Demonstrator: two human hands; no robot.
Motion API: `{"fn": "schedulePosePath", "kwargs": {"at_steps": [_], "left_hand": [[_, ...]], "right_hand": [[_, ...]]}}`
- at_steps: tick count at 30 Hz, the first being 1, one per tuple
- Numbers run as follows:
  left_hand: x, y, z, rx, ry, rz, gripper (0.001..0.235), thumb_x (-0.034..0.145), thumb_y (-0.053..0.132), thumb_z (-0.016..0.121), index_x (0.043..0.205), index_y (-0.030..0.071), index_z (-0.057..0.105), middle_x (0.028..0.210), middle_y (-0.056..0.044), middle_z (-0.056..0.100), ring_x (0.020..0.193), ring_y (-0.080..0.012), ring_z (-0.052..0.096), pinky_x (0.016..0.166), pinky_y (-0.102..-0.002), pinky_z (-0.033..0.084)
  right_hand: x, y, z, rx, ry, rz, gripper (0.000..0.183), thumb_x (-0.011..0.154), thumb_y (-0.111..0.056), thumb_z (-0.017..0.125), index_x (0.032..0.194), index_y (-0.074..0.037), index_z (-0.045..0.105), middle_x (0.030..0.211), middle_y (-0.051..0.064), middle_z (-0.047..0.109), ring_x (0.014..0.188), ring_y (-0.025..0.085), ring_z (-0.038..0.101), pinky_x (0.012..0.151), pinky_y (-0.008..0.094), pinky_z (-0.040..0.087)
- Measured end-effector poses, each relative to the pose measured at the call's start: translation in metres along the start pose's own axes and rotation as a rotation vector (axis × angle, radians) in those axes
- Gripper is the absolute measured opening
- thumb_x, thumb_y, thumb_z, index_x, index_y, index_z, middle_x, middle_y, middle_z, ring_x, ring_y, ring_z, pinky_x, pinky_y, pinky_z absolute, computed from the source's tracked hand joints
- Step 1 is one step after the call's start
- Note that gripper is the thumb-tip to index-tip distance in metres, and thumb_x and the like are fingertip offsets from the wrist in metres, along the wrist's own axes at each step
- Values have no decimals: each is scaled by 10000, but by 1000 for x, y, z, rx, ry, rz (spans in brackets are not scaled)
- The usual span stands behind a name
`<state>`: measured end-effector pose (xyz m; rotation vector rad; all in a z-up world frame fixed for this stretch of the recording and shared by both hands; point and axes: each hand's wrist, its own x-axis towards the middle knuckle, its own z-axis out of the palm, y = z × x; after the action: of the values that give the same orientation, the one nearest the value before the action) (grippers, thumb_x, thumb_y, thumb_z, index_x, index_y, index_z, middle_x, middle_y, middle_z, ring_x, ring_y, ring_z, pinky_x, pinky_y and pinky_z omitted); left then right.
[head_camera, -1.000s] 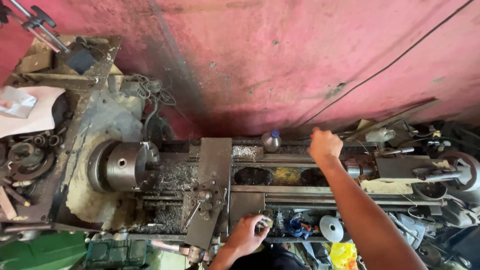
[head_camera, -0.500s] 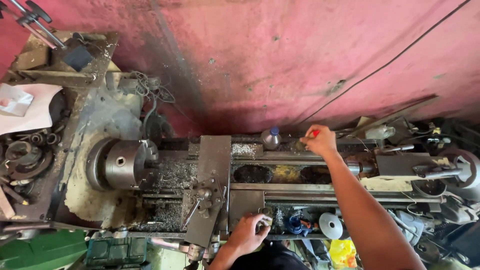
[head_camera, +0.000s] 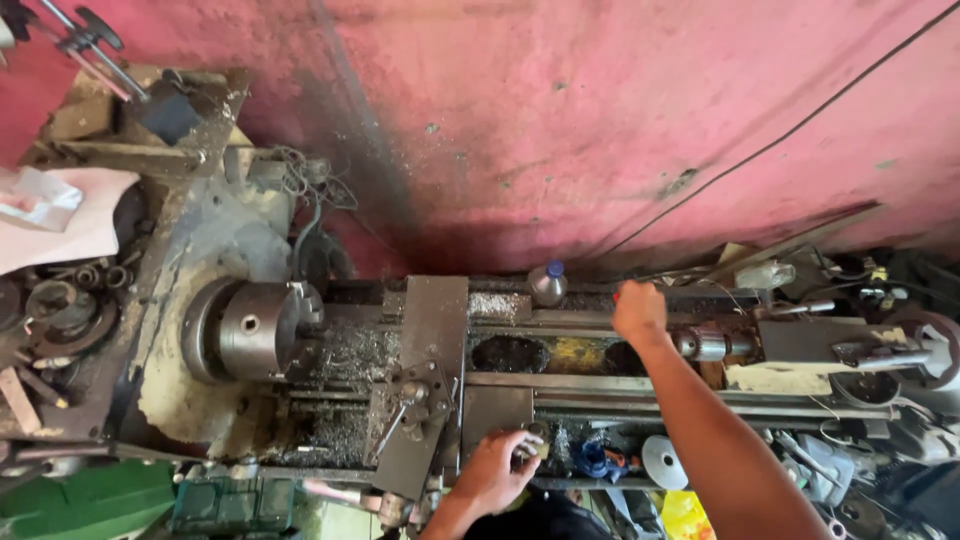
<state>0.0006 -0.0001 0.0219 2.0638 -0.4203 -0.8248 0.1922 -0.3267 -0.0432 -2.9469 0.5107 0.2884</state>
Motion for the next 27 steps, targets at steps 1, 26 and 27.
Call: {"fn": "schedulePosePath", "kwargs": {"at_steps": [1, 26, 27], "left_hand": [[6, 1, -6, 6, 5, 4, 291, 1019, 286, 607, 1257, 124, 649, 1181, -92, 718, 732, -179, 681, 695, -321, 609], [0, 1, -2, 26, -30, -34, 310, 1022, 302, 598, 1294, 158, 633, 1206, -37, 737, 507, -101, 531, 505, -280, 526], [0, 2, -3, 36, -28, -41, 308, 1020, 293, 601, 1297, 164, 638, 1183, -45, 737, 525, -102, 532, 512, -276, 517]], "right_hand": [[2, -9, -17, 4, 7, -1, 192, 844, -108, 624, 965, -93, 773, 954, 265, 741, 950, 469, 720, 871, 507, 586], [-24, -31, -32, 1068, -43, 169, 191, 826, -90, 851, 774, -79, 668, 836, 105, 729, 821, 225, 718, 826, 322, 593], [-19, -23, -19, 780, 111, 82, 251, 829, -207, 871, 699, -170, 658, 721, -37, 715, 815, 137, 680, 872, 289, 506]]}}
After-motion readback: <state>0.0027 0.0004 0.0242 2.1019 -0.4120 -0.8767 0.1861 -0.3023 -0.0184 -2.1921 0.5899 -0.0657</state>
